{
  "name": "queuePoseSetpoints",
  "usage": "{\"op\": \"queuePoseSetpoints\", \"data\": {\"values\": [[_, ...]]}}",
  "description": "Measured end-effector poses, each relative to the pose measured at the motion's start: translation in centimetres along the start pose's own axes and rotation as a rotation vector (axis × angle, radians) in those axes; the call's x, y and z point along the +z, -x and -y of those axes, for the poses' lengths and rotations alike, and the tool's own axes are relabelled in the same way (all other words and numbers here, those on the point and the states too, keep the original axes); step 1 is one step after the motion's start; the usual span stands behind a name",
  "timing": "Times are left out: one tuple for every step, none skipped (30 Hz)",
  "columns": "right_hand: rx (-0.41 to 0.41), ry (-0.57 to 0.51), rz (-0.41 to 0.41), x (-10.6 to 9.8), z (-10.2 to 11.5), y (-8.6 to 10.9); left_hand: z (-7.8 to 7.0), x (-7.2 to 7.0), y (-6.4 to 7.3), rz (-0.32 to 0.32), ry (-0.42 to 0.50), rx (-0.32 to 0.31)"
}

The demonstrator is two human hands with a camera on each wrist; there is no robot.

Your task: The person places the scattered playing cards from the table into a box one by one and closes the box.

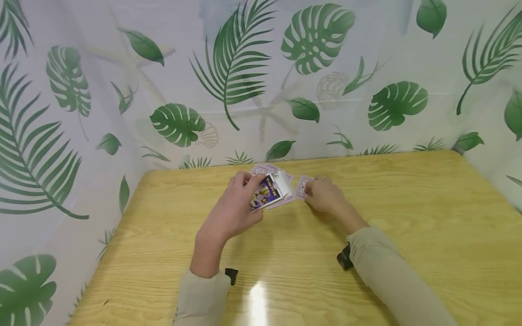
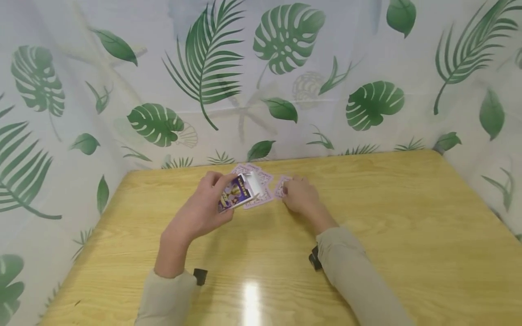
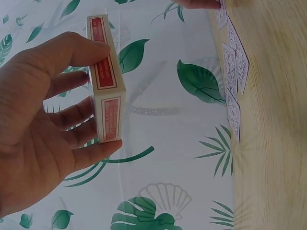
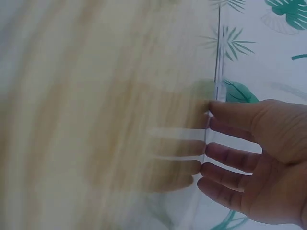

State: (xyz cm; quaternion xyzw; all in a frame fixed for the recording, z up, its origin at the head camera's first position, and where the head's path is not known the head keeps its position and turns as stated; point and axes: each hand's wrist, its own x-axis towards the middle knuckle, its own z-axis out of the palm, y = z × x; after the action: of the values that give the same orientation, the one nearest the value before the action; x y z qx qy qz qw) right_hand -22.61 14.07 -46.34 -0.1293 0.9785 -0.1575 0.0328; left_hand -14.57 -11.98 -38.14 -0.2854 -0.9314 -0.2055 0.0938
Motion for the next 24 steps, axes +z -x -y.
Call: {"op": "queuePoseSetpoints", "data": {"values": [[-0.007, -0.010, -0.008, -0.2, -0.1, 0.3, 0.0, 0.0, 0.0, 0.004, 0.003, -0.003], [-0.014, -0.016, -0.012, -0.4, -0.3, 0.6, 0.0, -0.1, 0.0, 0.005, 0.006, -0.004], [-0.024, -0.021, -0.012, -0.5, -0.5, 1.0, 0.0, -0.1, 0.0, 0.007, 0.008, -0.006], [-0.035, -0.029, -0.005, -0.7, -0.7, 1.4, 0.0, -0.1, 0.0, 0.008, 0.010, -0.009], [-0.045, -0.039, 0.005, -0.9, -0.9, 1.8, 0.0, -0.1, 0.0, 0.008, 0.013, -0.012], [-0.054, -0.050, 0.017, -1.1, -1.1, 2.2, 0.1, -0.1, 0.1, 0.009, 0.014, -0.018], [-0.064, -0.057, 0.035, -1.2, -1.3, 2.6, 0.1, -0.1, 0.1, 0.009, 0.014, -0.026], [-0.075, -0.068, 0.055, -1.5, -1.4, 3.0, 0.2, -0.1, 0.2, 0.009, 0.014, -0.035], [-0.083, -0.074, 0.074, -1.7, -1.6, 3.5, 0.3, -0.2, 0.2, 0.009, 0.015, -0.046], [-0.085, -0.083, 0.099, -1.9, -1.6, 3.8, 0.5, -0.2, 0.4, 0.010, 0.016, -0.060], [-0.087, -0.079, 0.121, -2.0, -1.6, 4.1, 0.7, -0.2, 0.4, 0.008, 0.016, -0.071], [-0.084, -0.076, 0.143, -2.1, -1.7, 4.3, 0.8, -0.2, 0.5, 0.010, 0.018, -0.082], [-0.073, -0.070, 0.166, -2.2, -1.7, 4.6, 0.9, -0.2, 0.6, 0.010, 0.021, -0.091], [-0.056, -0.068, 0.185, -2.3, -1.7, 4.9, 1.0, -0.3, 0.7, 0.009, 0.024, -0.096], [-0.033, -0.071, 0.202, -2.3, -1.7, 5.1, 1.0, -0.3, 0.7, 0.011, 0.026, -0.099], [-0.012, -0.082, 0.220, -2.2, -1.7, 5.4, 0.9, -0.3, 0.8, 0.017, 0.027, -0.103], [-0.001, -0.094, 0.229, -2.1, -1.9, 5.5, 0.9, -0.3, 0.8, 0.021, 0.026, -0.104], [0.012, -0.119, 0.235, -1.9, -2.0, 5.7, 0.7, -0.3, 0.8, 0.030, 0.028, -0.107], [0.023, -0.146, 0.236, -1.8, -2.1, 5.8, 0.6, -0.3, 0.8, 0.036, 0.025, -0.106], [0.023, -0.181, 0.231, -1.7, -2.2, 5.9, 0.5, -0.3, 0.8, 0.041, 0.021, -0.104], [0.026, -0.222, 0.226, -1.7, -2.4, 5.9, 0.4, -0.3, 0.8, 0.046, 0.014, -0.104], [0.016, -0.257, 0.215, -1.7, -2.5, 5.9, 0.3, -0.3, 0.7, 0.050, 0.004, -0.103], [0.008, -0.290, 0.204, -1.8, -2.6, 5.8, 0.2, -0.3, 0.7, 0.050, -0.009, -0.099], [0.005, -0.325, 0.187, -1.9, -2.7, 5.7, 0.1, -0.4, 0.6, 0.051, -0.022, -0.095]]}}
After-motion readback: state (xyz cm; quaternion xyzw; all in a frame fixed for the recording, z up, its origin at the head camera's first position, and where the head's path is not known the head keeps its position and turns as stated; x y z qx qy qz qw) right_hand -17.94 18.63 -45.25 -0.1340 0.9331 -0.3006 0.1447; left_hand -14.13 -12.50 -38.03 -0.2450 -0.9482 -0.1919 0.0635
